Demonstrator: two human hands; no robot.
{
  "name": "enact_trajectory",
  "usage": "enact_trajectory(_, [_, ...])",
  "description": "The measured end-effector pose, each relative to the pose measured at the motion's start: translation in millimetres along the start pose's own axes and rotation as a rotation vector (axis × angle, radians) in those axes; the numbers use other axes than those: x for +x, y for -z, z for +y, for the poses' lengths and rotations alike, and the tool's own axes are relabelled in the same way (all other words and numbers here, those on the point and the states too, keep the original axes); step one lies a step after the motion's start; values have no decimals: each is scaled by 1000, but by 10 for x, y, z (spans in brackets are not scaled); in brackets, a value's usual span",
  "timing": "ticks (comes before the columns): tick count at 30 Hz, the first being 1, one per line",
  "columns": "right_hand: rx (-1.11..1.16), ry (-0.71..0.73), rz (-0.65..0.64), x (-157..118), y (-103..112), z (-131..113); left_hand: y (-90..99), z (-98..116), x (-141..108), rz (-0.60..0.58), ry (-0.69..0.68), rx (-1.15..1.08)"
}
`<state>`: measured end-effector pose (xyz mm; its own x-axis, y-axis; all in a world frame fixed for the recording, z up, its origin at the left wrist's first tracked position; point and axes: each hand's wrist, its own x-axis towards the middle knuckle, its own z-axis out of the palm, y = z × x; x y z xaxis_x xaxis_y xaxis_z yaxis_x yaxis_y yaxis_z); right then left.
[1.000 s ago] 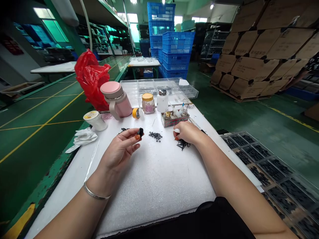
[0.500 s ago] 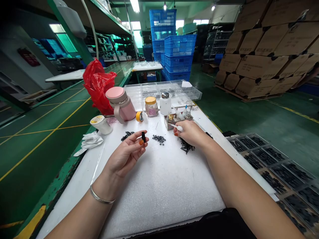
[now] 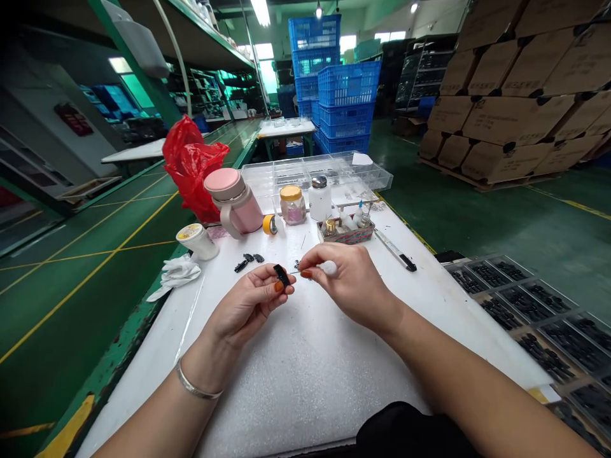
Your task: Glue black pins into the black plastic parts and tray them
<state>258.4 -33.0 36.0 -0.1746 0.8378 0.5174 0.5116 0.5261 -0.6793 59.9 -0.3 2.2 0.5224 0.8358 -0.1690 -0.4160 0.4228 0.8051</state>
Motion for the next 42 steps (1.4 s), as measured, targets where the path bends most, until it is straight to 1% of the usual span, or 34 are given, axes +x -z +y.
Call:
enact_trajectory(3, [-65, 140, -33, -38, -16, -3, 11, -10, 17, -26, 2, -7])
enact_trajectory(5, [-118, 207, -50, -51, -28, 14, 20, -17, 25, -41, 0, -10])
enact_trajectory(10, [-178, 268, -32, -54, -69, 47, 39, -38, 27, -54, -2, 1])
enact_trajectory(14, [-214, 305, -45, -56, -106, 48, 30, -52, 30, -49, -13, 28])
enact_trajectory(23, [-417, 353, -102, -67, -121, 41, 2, -88, 37, 18, -75, 102])
enact_trajectory(28, [-378, 333, -98, -68, -111, 48, 4, -78, 32, 39, -42, 92])
enact_trajectory(31, [-365, 330, -93, -62, -116, 54, -2, -69, 38, 38, -48, 99])
enact_trajectory(37, [-390, 346, -84, -75, -129, 67, -18, -81, 39, 62, -156, 219])
enact_trajectory(42, [-389, 349, -94, -79, -130, 75, -18, -95, 37, 70, -220, 300])
